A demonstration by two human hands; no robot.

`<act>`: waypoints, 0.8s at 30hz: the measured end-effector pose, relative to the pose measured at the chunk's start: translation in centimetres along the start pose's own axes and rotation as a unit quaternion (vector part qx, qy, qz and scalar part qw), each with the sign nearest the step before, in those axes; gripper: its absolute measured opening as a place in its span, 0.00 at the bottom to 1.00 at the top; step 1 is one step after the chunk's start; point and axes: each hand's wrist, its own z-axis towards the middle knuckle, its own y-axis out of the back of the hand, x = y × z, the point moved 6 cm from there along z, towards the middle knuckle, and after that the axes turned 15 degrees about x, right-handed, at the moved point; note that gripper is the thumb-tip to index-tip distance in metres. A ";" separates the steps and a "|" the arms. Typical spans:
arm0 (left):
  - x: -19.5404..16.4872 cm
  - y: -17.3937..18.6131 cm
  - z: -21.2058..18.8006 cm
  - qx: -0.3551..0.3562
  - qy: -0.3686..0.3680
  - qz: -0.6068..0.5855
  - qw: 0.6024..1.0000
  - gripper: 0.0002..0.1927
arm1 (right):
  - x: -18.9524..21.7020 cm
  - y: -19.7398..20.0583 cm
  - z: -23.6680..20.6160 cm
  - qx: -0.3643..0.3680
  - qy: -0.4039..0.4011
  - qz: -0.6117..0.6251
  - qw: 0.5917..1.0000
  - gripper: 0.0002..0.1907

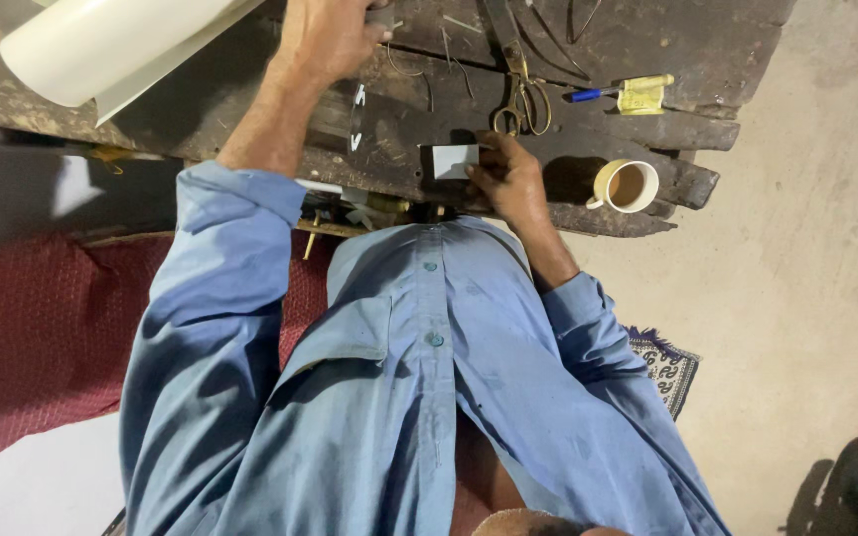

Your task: The person sits at a workbench and assembles small white rectangular pieces onto a dark cylindrical component. They repeatedly pick up pieces, position them, and press them into place around the cylinder's circumference. Tools and materials including scissors, a roll of white sheet material, and a cup are visible on the table.

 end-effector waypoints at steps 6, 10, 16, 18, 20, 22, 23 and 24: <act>-1.5 2.4 -5.6 -0.109 -0.065 -0.258 0.958 0.10 | 2.4 0.3 1.2 -0.016 0.076 -0.109 0.991 0.29; -1.2 1.2 -8.4 -0.060 -0.007 -0.478 0.877 0.13 | 4.7 1.1 1.2 -0.080 0.121 -0.236 0.961 0.24; -1.2 0.3 -13.4 -0.112 -0.089 -0.639 0.755 0.15 | 6.7 1.6 -0.4 -0.104 0.130 -0.296 0.941 0.14; -1.2 0.4 -15.1 -0.132 -0.116 -0.629 0.758 0.17 | 7.4 1.4 -0.9 -0.103 0.139 -0.294 0.940 0.13; -0.8 0.3 -16.8 -0.147 -0.127 -0.652 0.733 0.21 | 8.0 1.0 -1.1 -0.099 0.156 -0.306 0.934 0.14; -0.1 -0.6 -18.3 -0.159 -0.119 -0.714 0.672 0.25 | 8.8 0.9 -1.1 -0.113 0.187 -0.347 0.912 0.13; 0.4 -0.7 -18.8 -0.169 -0.131 -0.728 0.651 0.24 | 9.0 0.8 -1.1 -0.120 0.198 -0.370 0.900 0.12; 0.9 -1.0 -19.1 -0.176 -0.143 -0.745 0.628 0.23 | 9.1 0.8 -1.0 -0.134 0.201 -0.403 0.883 0.12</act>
